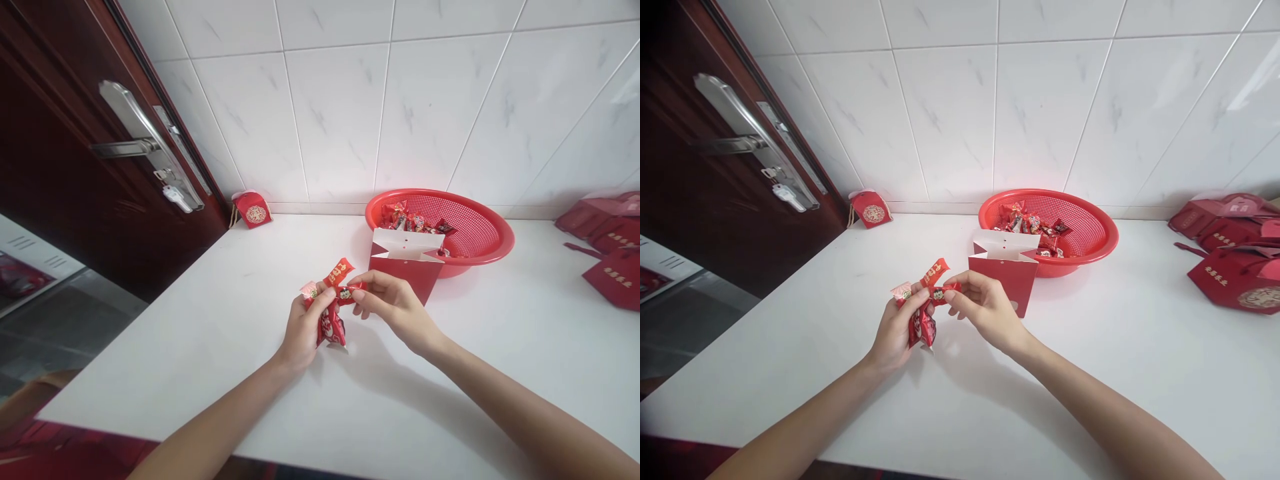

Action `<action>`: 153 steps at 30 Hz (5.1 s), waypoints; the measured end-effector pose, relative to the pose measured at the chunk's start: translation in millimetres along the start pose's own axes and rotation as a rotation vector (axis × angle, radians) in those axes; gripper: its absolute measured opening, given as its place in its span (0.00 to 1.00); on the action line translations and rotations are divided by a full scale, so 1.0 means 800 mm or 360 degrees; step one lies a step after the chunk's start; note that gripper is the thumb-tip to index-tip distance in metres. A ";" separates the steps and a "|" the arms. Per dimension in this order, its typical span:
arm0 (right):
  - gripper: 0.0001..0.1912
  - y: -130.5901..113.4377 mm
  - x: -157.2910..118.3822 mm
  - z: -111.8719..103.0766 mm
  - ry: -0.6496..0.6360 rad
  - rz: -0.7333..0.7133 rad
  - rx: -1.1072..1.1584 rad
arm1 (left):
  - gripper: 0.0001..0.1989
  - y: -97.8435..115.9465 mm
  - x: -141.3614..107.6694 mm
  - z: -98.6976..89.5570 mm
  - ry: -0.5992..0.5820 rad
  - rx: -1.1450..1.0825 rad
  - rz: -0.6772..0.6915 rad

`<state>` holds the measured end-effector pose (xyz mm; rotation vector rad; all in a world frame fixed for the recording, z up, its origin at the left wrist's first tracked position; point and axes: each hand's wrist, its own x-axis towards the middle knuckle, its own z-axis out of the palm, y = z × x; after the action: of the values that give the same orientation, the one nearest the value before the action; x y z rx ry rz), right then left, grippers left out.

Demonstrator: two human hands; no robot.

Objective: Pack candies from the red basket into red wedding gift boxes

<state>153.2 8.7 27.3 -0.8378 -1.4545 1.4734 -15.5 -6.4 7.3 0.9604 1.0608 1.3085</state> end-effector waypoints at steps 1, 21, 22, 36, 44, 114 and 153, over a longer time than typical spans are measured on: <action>0.16 -0.002 0.000 -0.001 -0.0020 -0.0008 -0.0079 | 0.19 0.000 0.000 0.000 -0.0007 0.0015 0.0003; 0.14 -0.041 -0.004 -0.026 -0.0131 -0.0028 -0.0128 | 0.18 -0.004 -0.006 -0.004 -0.0451 0.0417 0.0238; 0.14 -0.041 -0.004 -0.027 -0.0117 -0.0034 -0.0140 | 0.18 -0.005 -0.006 -0.005 -0.0445 0.0408 0.0218; 0.10 -0.036 -0.011 -0.020 -0.0424 0.0185 -0.0205 | 0.20 -0.003 0.003 -0.002 0.0199 0.0159 0.0177; 0.07 -0.032 -0.017 -0.007 -0.0292 0.0044 -0.0487 | 0.22 0.006 0.002 -0.005 0.0250 0.0088 0.0305; 0.10 -0.132 -0.029 -0.119 0.0122 -0.0210 -0.1595 | 0.17 0.047 0.067 0.064 -0.0333 0.0716 0.0269; 0.08 -0.114 -0.012 -0.101 0.0294 -0.0463 -0.1385 | 0.15 0.056 0.059 0.067 -0.0430 0.0726 0.0257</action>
<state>242.2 25.9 109.4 -1.1602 -1.9846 0.4891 23.6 45.2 62.0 1.5466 1.1067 1.0406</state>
